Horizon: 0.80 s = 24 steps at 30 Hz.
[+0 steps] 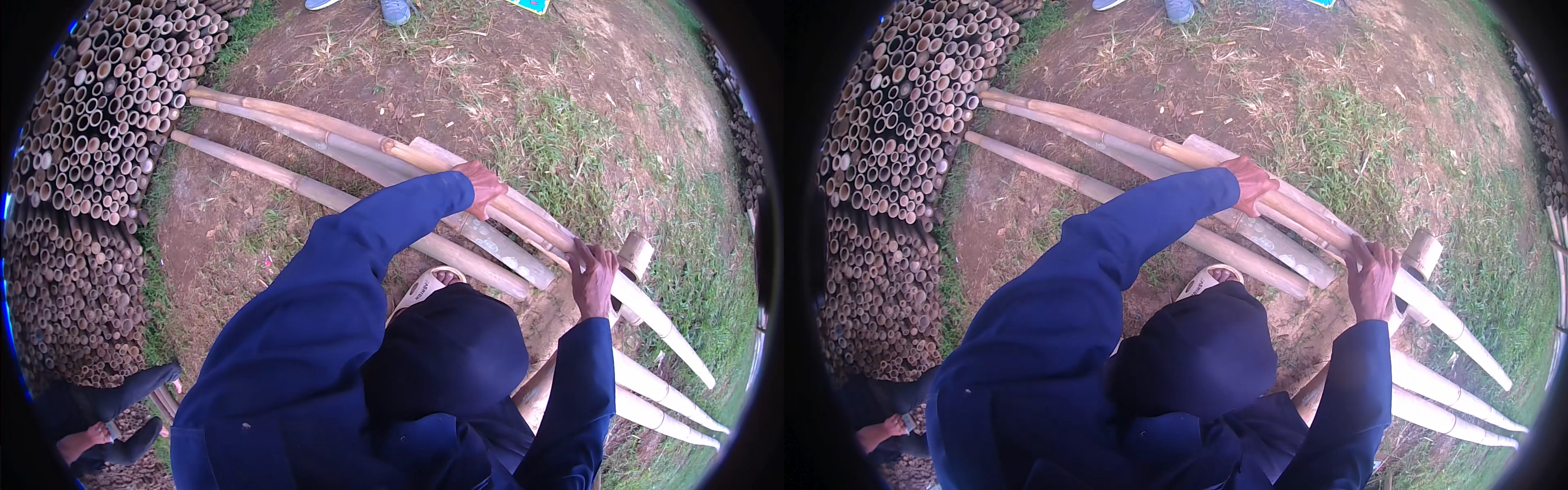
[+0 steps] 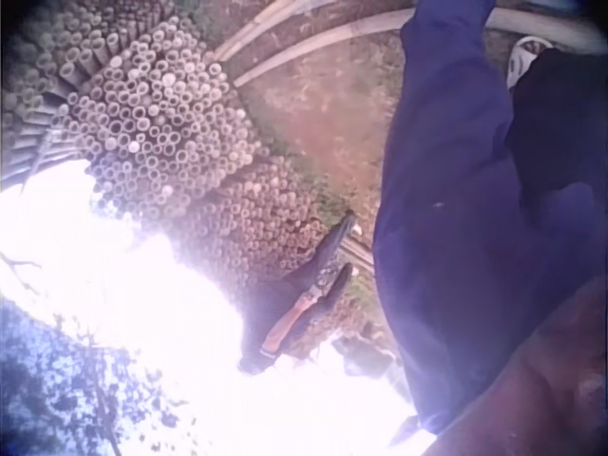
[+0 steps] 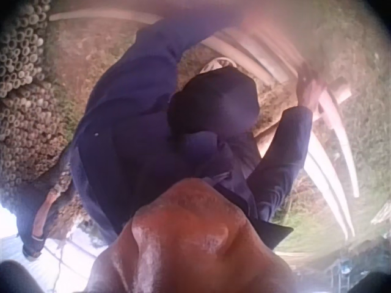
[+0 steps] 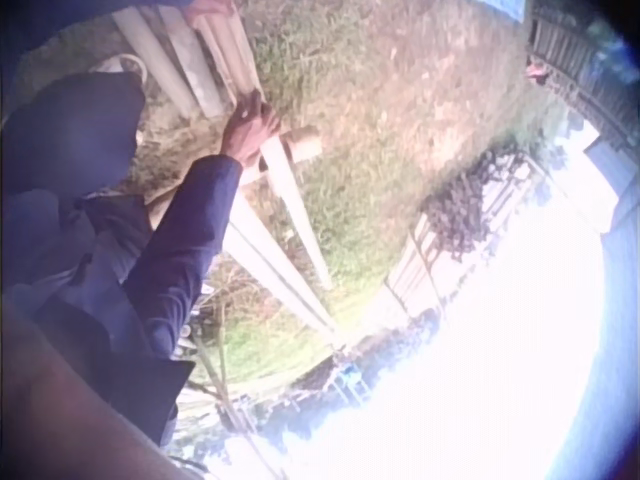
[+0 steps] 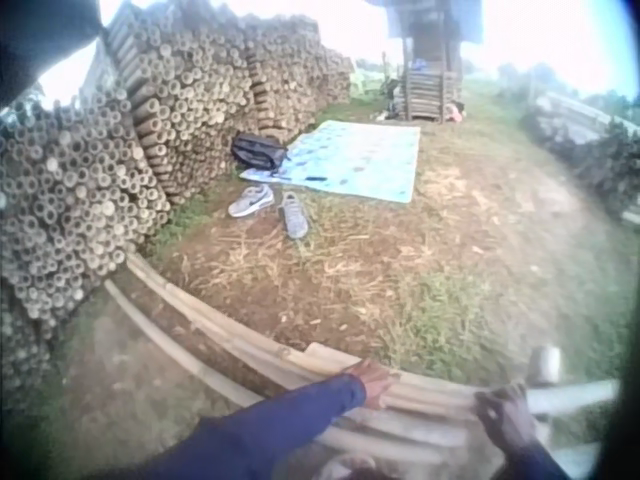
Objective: The person uses a hand saw to cut long bamboo poles into shorter sections. They repeatedly position the bamboo on a makeshift stand, saw through it, and move the cut pieces aside.
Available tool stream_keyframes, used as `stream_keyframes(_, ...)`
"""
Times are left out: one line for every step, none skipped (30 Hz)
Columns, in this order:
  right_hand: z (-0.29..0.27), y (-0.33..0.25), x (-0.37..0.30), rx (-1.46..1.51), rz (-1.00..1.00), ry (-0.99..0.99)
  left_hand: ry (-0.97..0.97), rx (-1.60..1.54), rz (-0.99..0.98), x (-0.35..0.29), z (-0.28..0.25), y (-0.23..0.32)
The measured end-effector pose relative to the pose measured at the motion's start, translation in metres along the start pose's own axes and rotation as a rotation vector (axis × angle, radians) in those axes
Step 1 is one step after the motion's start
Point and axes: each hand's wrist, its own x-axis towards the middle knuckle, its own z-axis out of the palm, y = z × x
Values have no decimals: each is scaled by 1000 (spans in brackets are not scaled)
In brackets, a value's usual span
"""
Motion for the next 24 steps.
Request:
stream_keyframes(1,0,1,-8,1,-14,-11,-1,-12,-1,2,0)
stream_keyframes(1,-2,1,12,0,-13,-27,2,-31,-3,4,1)
stream_keyframes(0,-3,1,15,8,-38,-28,-3,-35,-5,6,1)
stream_keyframes(-3,-4,0,17,18,-62,-30,-7,-35,-6,8,1)
stream_keyframes(-5,-3,-3,16,31,-91,-32,-16,-32,-4,10,5)
stream_keyframes(-7,-1,-8,26,27,-60,-36,-17,-46,-2,10,8)
stream_keyframes(-8,2,-13,34,31,-26,-41,-16,-52,2,9,9)
stream_keyframes(-8,6,-21,44,42,3,-54,-16,-53,5,9,11)
stream_keyframes(-12,5,-30,81,57,44,-52,-17,-46,7,8,9)
stream_keyframes(-19,0,-37,108,73,78,-48,-30,-35,3,10,5)
stream_keyframes(-35,-1,-54,97,118,101,-61,-33,-53,2,7,5)
stream_keyframes(-54,-10,-67,100,135,129,-14,-52,-54,-5,16,-3)
stream_keyframes(-71,-10,-84,88,162,156,-41,-48,-83,-8,14,-1)
stream_keyframes(-82,-1,-108,105,198,195,-41,-69,-100,-7,18,-3)
stream_keyframes(-95,7,-135,106,273,204,-83,-51,-142,-2,13,4)
stream_keyframes(-108,14,-162,80,369,212,-94,-37,-118,2,9,7)
stream_keyframes(-116,19,-188,74,446,224,-65,-40,-96,4,15,1)
stream_keyframes(-119,28,-215,85,514,266,-78,-32,-123,7,12,5)
stream_keyframes(-121,32,-240,95,609,283,-86,-40,-120,11,10,9)
stream_keyframes(-123,32,-255,127,681,286,-98,-45,-122,13,7,10)
stream_keyframes(-124,34,-267,161,748,289,-109,-50,-129,14,6,10)
stream_keyframes(-122,39,-274,148,734,278,-99,-73,-140,15,10,8)
stream_keyframes(-120,40,-272,134,727,277,-97,-57,-140,13,15,3)
stream_keyframes(-122,36,-259,120,676,296,-81,-46,-128,11,15,-2)
